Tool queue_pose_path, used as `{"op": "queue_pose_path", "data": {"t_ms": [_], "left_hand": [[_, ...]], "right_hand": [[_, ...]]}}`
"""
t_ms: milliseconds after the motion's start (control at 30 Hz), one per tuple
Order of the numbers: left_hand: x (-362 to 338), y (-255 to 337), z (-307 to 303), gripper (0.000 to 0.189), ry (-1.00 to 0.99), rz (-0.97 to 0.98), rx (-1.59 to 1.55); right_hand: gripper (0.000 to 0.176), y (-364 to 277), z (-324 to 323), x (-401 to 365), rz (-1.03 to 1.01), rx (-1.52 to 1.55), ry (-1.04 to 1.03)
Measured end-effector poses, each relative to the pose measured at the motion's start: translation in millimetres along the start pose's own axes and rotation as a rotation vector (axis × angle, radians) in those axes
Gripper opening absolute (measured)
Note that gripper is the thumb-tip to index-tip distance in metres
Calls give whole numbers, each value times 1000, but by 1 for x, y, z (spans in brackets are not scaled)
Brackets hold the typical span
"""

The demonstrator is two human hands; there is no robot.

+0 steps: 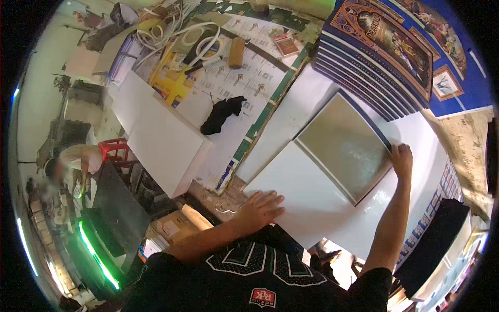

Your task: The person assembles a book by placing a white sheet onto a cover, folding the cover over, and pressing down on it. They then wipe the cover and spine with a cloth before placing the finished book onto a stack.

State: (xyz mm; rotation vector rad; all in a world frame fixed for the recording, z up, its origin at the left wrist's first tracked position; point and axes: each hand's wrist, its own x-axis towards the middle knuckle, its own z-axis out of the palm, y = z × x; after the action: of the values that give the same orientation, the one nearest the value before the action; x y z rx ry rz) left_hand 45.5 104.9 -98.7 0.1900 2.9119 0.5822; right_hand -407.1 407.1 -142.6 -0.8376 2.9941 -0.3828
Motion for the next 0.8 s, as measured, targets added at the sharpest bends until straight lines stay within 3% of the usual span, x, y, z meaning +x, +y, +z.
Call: {"op": "queue_pose_path", "data": {"t_ms": [100,133,267,367,433,467,600,667,700,767,800], "left_hand": [[-8,-20,-4,57,43,94,-14],[-7,-28,0,56,46,102,41],[19,-41,-49,57,-41,116,84],[46,-61,-39,57,-26,156,118],[68,-68,-35,57,59,203,155],[77,-71,-41,57,19,239,140],[86,-72,-47,55,-73,283,122],[90,-70,-46,53,-136,259,158],[90,-69,-46,53,-138,254,160],[91,-68,-48,51,-155,237,171],[93,-64,-53,64,-220,214,195]], "right_hand": [[42,-42,-66,-63,389,197,-102],[47,-31,-67,-89,309,197,-13],[43,-35,-108,-166,414,91,23],[39,-31,-130,-215,432,105,37],[36,-23,-145,-234,443,383,16],[33,-26,-149,-241,411,671,50],[73,-58,-172,-224,259,1252,-166],[95,-74,-171,-194,52,1333,-321],[110,-67,-164,-177,45,1323,-420],[116,-62,-141,-148,102,1426,-536],[117,-44,-120,-140,161,1460,-591]]}}
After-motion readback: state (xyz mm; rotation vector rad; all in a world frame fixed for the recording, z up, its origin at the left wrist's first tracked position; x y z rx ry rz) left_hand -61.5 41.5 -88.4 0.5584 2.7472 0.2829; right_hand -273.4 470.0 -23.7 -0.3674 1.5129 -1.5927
